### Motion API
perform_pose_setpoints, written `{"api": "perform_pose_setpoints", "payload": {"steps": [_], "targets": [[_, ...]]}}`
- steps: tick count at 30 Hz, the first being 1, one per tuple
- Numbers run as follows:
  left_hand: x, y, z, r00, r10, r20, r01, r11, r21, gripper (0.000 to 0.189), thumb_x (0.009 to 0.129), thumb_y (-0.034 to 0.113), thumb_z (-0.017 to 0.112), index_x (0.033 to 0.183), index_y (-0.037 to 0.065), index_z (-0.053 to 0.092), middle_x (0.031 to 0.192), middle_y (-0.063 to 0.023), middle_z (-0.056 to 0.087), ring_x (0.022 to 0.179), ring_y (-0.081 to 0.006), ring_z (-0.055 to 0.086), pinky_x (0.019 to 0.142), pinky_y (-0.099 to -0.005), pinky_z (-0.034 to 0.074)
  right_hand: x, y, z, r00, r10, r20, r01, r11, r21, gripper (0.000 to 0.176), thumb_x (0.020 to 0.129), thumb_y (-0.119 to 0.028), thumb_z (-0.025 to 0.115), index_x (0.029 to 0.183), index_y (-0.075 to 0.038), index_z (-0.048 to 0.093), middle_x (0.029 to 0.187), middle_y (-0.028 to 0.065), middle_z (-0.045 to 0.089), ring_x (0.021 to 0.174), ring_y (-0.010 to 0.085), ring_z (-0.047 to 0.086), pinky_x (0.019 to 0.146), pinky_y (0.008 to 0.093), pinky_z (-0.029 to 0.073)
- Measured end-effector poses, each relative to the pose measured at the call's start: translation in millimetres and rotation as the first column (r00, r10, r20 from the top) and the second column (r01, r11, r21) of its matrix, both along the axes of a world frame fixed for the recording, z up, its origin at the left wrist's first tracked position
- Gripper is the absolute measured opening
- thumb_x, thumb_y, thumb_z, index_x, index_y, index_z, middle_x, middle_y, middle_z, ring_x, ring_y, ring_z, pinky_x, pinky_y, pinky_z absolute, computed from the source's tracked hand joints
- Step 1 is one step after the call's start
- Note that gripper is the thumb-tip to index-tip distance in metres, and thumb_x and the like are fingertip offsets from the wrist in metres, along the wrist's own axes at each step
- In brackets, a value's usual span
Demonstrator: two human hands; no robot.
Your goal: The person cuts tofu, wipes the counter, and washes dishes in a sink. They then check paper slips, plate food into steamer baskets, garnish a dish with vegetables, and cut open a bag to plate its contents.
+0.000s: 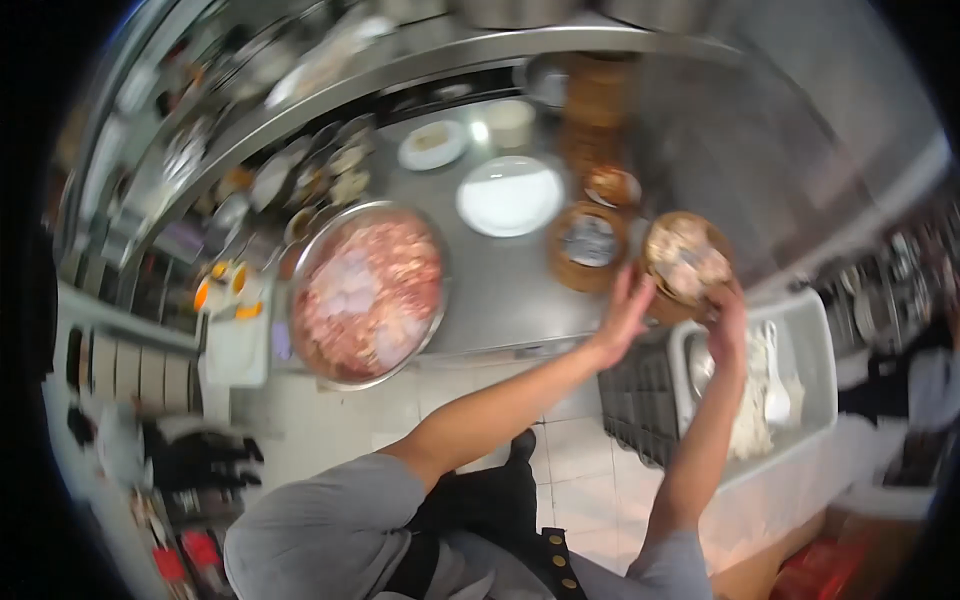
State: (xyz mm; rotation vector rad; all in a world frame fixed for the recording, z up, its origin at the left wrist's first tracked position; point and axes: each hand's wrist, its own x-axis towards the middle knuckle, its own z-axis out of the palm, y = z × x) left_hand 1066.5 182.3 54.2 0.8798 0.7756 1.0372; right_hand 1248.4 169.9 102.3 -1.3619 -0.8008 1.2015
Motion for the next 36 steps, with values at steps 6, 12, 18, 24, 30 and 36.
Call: {"api": "perform_pose_setpoints", "payload": {"steps": [6, 12, 18, 24, 30, 36], "targets": [[-162.0, -109.9, 79.9, 0.877, 0.464, -0.124, -0.446, 0.883, 0.145, 0.067, 0.084, 0.042, 0.061, 0.131, 0.005, 0.03, 0.127, -0.0147, 0.034, 0.12, -0.0246, 0.035, 0.094, -0.0336, 0.037, -141.4, -67.8, 33.4, 0.946, 0.324, -0.017, -0.315, 0.931, 0.183, 0.069, 0.077, -0.035, 0.061, 0.136, -0.011, 0.034, 0.128, 0.0077, 0.047, 0.112, 0.0241, 0.05, 0.077, 0.0413, 0.051], [-370.4, -210.8, 124.3, 0.628, 0.753, -0.197, -0.759, 0.648, 0.062, 0.067, 0.081, 0.044, 0.063, 0.13, 0.01, 0.033, 0.116, -0.0096, 0.047, 0.099, -0.0186, 0.053, 0.065, -0.0319, 0.049, -391.5, -103.0, 55.8, 0.744, 0.631, -0.222, -0.617, 0.775, 0.136, 0.063, 0.071, -0.018, 0.059, 0.13, -0.009, 0.038, 0.122, 0.0096, 0.05, 0.105, 0.025, 0.054, 0.073, 0.0435, 0.053], [-593.9, -278.5, 101.5, 0.371, 0.904, -0.214, -0.925, 0.38, 0.004, 0.064, 0.082, 0.047, 0.059, 0.129, 0.007, 0.042, 0.114, -0.0076, 0.054, 0.102, -0.0193, 0.054, 0.063, -0.0349, 0.051, -665.8, -130.5, 5.6, 0.451, 0.855, -0.258, -0.879, 0.476, 0.042, 0.055, 0.074, -0.015, 0.054, 0.127, -0.014, 0.04, 0.111, 0.0064, 0.055, 0.104, 0.0254, 0.052, 0.076, 0.0535, 0.047], [-818.8, -281.5, 1.7, 0.265, 0.922, -0.281, -0.962, 0.274, -0.005, 0.052, 0.084, 0.042, 0.055, 0.121, 0.004, 0.054, 0.11, -0.011, 0.06, 0.1, -0.0199, 0.056, 0.08, -0.0311, 0.047, -887.6, -164.4, -45.0, 0.438, 0.872, -0.218, -0.899, 0.422, -0.119, 0.056, 0.076, -0.02, 0.054, 0.128, -0.013, 0.036, 0.126, 0.0096, 0.044, 0.113, 0.0283, 0.042, 0.084, 0.0577, 0.039], [-929.7, -266.4, -55.9, 0.27, 0.739, -0.618, -0.932, 0.361, 0.025, 0.056, 0.088, 0.047, 0.046, 0.118, 0.001, 0.056, 0.122, -0.0198, 0.055, 0.113, -0.0316, 0.053, 0.093, -0.0344, 0.04, -973.3, -161.9, -54.3, 0.388, 0.918, -0.077, -0.91, 0.369, -0.188, 0.06, 0.078, -0.021, 0.059, 0.131, -0.013, 0.032, 0.131, 0.0105, 0.041, 0.122, 0.0278, 0.035, 0.094, 0.0542, 0.034], [-947.8, -286.6, -116.8, 0.39, 0.864, -0.319, -0.918, 0.393, -0.058, 0.063, 0.092, 0.048, 0.043, 0.14, 0.01, 0.029, 0.143, -0.0072, 0.032, 0.13, -0.0242, 0.032, 0.094, -0.0495, 0.037, -941.3, -156.2, -109.2, 0.457, 0.818, 0.348, -0.861, 0.505, -0.057, 0.084, 0.08, -0.027, 0.069, 0.14, 0.001, 0.016, 0.101, 0.0089, 0.063, 0.086, 0.0152, 0.06, 0.076, 0.027, 0.05]]}}
